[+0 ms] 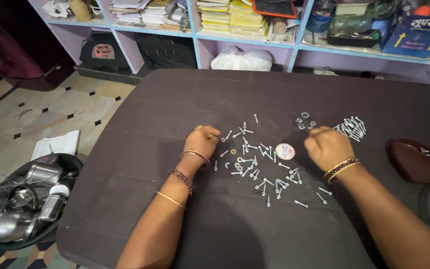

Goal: The person repeatedly picks up small metal bolts and washers from a table, inserts the washers onto the bolt shafts, and places the assembled units back on the table. The hands work continuously with the fasteners, handling them one at a time.

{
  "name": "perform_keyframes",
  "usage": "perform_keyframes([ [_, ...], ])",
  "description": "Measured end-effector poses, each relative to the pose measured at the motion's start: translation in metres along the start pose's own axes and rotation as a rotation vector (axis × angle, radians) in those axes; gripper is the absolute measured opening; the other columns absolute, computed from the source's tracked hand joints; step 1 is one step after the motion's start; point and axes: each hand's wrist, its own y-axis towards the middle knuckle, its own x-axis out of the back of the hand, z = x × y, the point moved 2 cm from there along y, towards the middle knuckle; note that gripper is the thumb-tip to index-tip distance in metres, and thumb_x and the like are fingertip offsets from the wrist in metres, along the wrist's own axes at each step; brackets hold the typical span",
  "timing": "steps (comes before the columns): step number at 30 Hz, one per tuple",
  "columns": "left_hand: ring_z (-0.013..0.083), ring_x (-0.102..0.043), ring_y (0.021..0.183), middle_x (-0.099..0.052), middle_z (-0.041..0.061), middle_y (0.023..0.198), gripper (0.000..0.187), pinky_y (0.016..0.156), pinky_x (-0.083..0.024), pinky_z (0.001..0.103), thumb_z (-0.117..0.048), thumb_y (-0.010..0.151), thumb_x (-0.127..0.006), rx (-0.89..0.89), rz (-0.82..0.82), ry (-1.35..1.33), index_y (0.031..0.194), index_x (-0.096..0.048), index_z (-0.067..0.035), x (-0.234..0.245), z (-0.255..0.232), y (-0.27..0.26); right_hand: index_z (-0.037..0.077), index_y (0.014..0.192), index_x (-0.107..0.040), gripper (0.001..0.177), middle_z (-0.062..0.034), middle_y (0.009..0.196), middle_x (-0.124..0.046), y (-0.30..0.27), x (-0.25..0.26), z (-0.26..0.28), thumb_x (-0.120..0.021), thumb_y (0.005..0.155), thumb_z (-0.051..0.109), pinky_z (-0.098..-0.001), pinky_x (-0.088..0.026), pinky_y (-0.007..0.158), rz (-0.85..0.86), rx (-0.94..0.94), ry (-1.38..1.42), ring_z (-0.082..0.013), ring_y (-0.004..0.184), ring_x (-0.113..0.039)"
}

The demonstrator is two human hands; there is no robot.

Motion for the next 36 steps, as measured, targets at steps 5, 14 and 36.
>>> perform_keyframes([
  [5,0.0308,-0.069,0.093,-0.067,0.011,0.102,0.019,0.083,-0.054,0.042,-0.028,0.081,-0.075,0.077,0.086,0.053,0.097,-0.078,-0.018,-0.005,-0.008,-0.008,0.012,0.084,-0.070,0.021,-0.0077,0.090,-0.070,-0.002,0.002,0.018,-0.051,0.089,0.020,-0.0447,-0.053,0.079,0.052,0.010,0.076,-0.0329,0.088,-0.067],
  [14,0.0322,-0.070,0.095,-0.071,0.009,0.106,0.011,0.088,-0.055,0.042,-0.025,0.085,-0.067,0.197,0.134,0.142,0.086,-0.075,-0.018,-0.009,-0.014,-0.001,0.017,0.089,-0.073,0.017,-0.0043,0.095,-0.071,-0.002,-0.003,0.029,-0.057,0.090,0.021,-0.0437,-0.054,0.079,0.100,0.009,0.070,-0.0306,0.089,-0.068],
  [36,0.0099,-0.062,0.062,-0.071,0.005,0.078,0.030,0.057,-0.053,0.025,0.003,0.079,-0.075,0.272,0.082,-0.838,0.103,-0.060,-0.006,-0.031,-0.052,-0.021,0.008,0.109,-0.073,0.018,-0.0033,0.094,-0.076,-0.004,-0.004,0.054,-0.066,0.093,0.014,-0.0274,-0.057,0.078,0.230,-0.122,0.667,-0.0116,0.084,-0.071],
])
